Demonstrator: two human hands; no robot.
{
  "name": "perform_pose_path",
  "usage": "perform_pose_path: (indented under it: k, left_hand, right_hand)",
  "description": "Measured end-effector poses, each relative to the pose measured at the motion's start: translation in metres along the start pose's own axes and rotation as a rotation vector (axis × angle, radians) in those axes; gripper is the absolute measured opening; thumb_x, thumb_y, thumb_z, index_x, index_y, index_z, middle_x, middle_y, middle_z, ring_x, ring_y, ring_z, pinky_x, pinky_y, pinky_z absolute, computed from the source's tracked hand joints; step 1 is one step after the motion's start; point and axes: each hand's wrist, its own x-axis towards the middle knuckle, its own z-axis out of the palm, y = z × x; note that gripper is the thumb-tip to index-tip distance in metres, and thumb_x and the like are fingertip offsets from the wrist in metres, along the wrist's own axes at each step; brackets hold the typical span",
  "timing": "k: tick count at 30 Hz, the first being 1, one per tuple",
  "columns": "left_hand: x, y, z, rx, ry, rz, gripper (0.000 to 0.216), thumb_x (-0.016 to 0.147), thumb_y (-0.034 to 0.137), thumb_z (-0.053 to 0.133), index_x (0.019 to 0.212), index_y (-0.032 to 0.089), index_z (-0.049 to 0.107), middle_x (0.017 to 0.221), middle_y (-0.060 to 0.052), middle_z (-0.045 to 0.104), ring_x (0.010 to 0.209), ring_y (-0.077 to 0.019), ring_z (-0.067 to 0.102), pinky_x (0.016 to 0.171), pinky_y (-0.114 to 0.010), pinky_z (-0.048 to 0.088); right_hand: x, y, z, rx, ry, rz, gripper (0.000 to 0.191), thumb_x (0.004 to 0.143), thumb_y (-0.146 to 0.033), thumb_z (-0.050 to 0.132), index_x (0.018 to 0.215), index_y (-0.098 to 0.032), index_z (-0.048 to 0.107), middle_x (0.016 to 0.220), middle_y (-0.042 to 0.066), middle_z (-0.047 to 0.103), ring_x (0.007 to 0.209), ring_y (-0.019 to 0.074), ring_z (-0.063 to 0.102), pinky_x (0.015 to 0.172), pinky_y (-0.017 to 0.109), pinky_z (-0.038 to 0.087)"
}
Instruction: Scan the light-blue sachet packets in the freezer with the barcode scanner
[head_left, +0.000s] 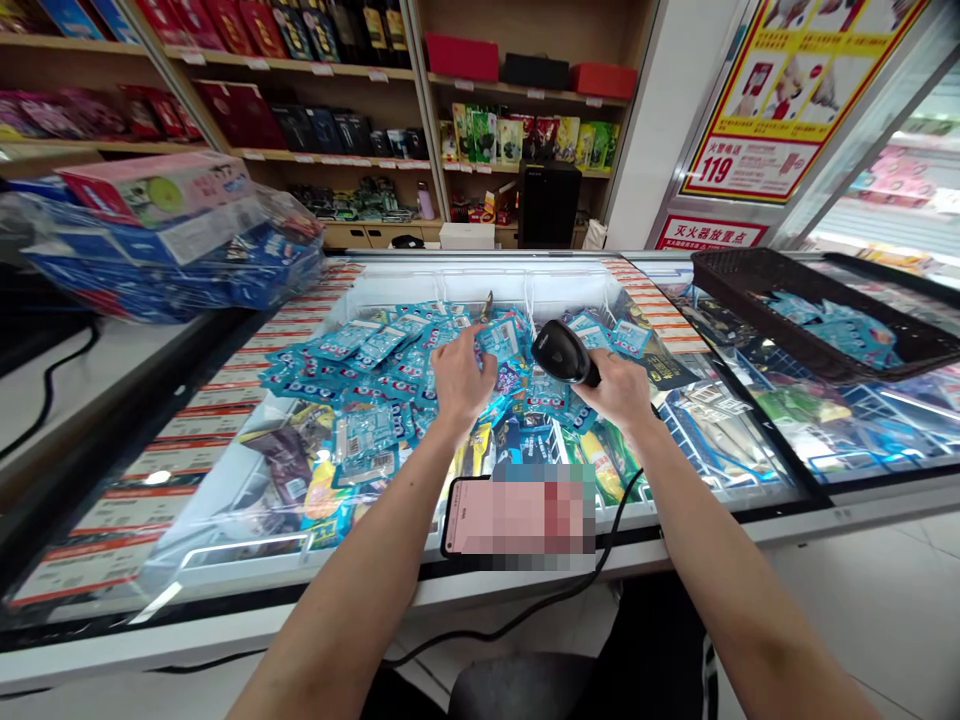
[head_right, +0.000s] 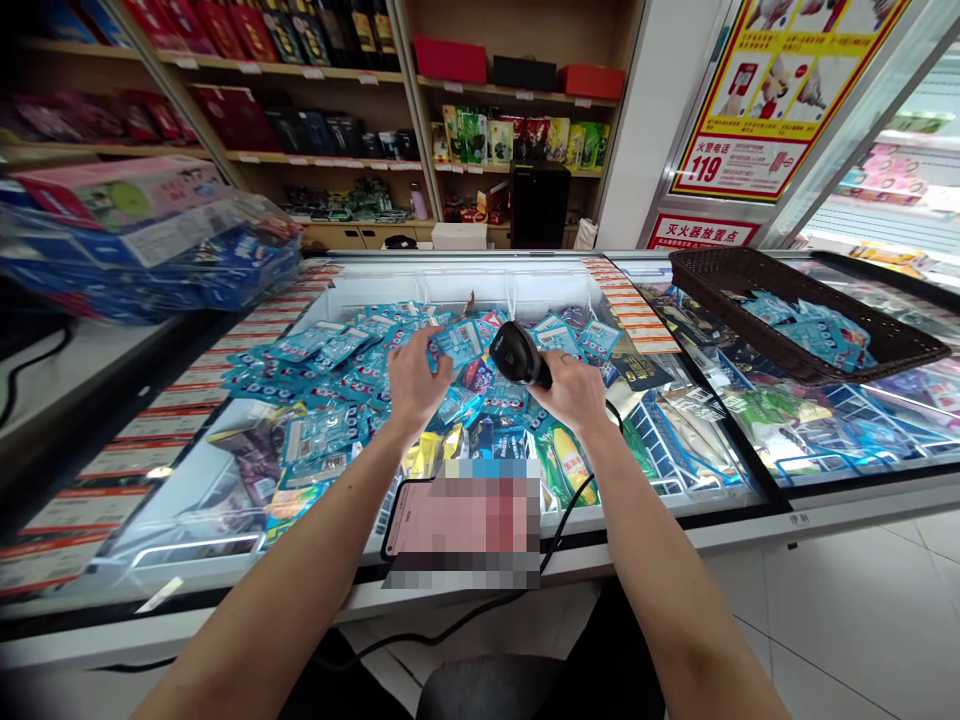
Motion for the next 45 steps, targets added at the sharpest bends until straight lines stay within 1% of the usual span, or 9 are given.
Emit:
perform_pose_path:
  k: [5, 9, 13, 16, 18, 24, 29, 41, 45]
  left_hand:
    - [0.002, -0.011, -0.004, 0.177, 0.023, -0.133, 0.04, 0.084, 0.028, 0.043, 0.122, 0.02, 0.052, 0.095, -0.01, 0.066, 0.101, -0.0297, 0.056, 0.093, -0.047, 0.034]
    - [0.0, -0.014, -0.01, 0.243, 0.055, -0.153, 0.046, 0.084, 0.029, 0.045, 0.128, 0.017, 0.05, 0.124, -0.019, 0.055, 0.116, -0.037, 0.046, 0.094, -0.052, 0.032]
    - [-0.001, -0.007, -0.013, 0.189, -0.07, 0.122, 0.049, 0.084, 0.015, 0.04, 0.13, 0.028, 0.05, 0.143, -0.009, 0.042, 0.131, -0.0316, 0.035, 0.102, -0.052, 0.026]
    - [-0.001, -0.003, -0.008, 0.157, -0.281, 0.405, 0.044, 0.085, 0.009, 0.037, 0.115, 0.031, 0.061, 0.132, -0.003, 0.055, 0.127, -0.024, 0.041, 0.105, -0.047, 0.025]
    - [-0.002, -0.003, -0.003, 0.165, -0.326, 0.461, 0.036, 0.087, 0.015, 0.038, 0.106, 0.029, 0.065, 0.118, -0.004, 0.063, 0.117, -0.0229, 0.049, 0.104, -0.047, 0.026]
    - [-0.005, 0.001, 0.0, 0.275, -0.167, 0.29, 0.032, 0.086, 0.045, 0.045, 0.088, 0.023, 0.069, 0.099, -0.01, 0.065, 0.105, -0.0293, 0.052, 0.104, -0.053, 0.023]
    - [-0.01, 0.015, 0.0, 0.289, -0.153, 0.247, 0.046, 0.081, 0.06, 0.048, 0.099, 0.022, 0.068, 0.113, -0.012, 0.061, 0.111, -0.0331, 0.048, 0.106, -0.056, 0.02]
    - [-0.015, 0.022, 0.02, 0.161, -0.308, 0.245, 0.068, 0.069, 0.076, 0.05, 0.109, 0.021, 0.057, 0.123, -0.012, 0.056, 0.125, -0.0367, 0.039, 0.11, -0.061, 0.007]
    - [-0.011, 0.016, 0.022, 0.119, -0.365, 0.241, 0.06, 0.07, 0.071, 0.054, 0.104, 0.022, 0.057, 0.12, -0.01, 0.057, 0.125, -0.0337, 0.04, 0.112, -0.06, 0.006]
  right_hand:
    - [0.0, 0.002, -0.001, -0.001, 0.005, 0.039, 0.031, 0.079, -0.04, 0.056, 0.1, -0.018, 0.063, 0.086, 0.007, 0.07, 0.077, 0.0213, 0.063, 0.06, 0.027, 0.036]
    - [0.0, 0.004, 0.001, -0.007, 0.031, 0.051, 0.029, 0.078, -0.039, 0.057, 0.097, -0.019, 0.063, 0.084, 0.006, 0.07, 0.075, 0.0216, 0.063, 0.059, 0.027, 0.035]
    - [0.0, 0.004, 0.002, -0.008, 0.036, 0.057, 0.031, 0.078, -0.04, 0.056, 0.1, -0.019, 0.063, 0.084, 0.006, 0.069, 0.075, 0.0217, 0.063, 0.059, 0.027, 0.035]
    - [0.0, 0.004, 0.001, -0.006, 0.02, 0.064, 0.033, 0.078, -0.04, 0.057, 0.102, -0.019, 0.063, 0.086, 0.007, 0.07, 0.077, 0.022, 0.064, 0.06, 0.027, 0.036]
    - [0.001, 0.005, 0.001, -0.002, 0.011, 0.068, 0.034, 0.078, -0.04, 0.057, 0.103, -0.018, 0.063, 0.088, 0.008, 0.07, 0.078, 0.0221, 0.064, 0.062, 0.027, 0.037]
    - [0.001, 0.005, -0.001, 0.014, 0.011, 0.083, 0.032, 0.079, -0.041, 0.056, 0.101, -0.019, 0.062, 0.089, 0.007, 0.07, 0.079, 0.0219, 0.064, 0.063, 0.027, 0.038]
    - [0.002, 0.004, 0.0, 0.008, 0.015, 0.09, 0.032, 0.08, -0.041, 0.056, 0.101, -0.018, 0.062, 0.09, 0.008, 0.07, 0.078, 0.0214, 0.063, 0.063, 0.027, 0.037]
    - [0.002, 0.004, 0.0, 0.004, -0.003, 0.082, 0.033, 0.079, -0.041, 0.056, 0.102, -0.019, 0.061, 0.09, 0.007, 0.069, 0.079, 0.0218, 0.064, 0.063, 0.027, 0.038]
    - [0.002, 0.004, 0.001, -0.004, -0.004, 0.081, 0.032, 0.079, -0.041, 0.056, 0.102, -0.019, 0.062, 0.09, 0.007, 0.069, 0.08, 0.0216, 0.064, 0.063, 0.027, 0.038]
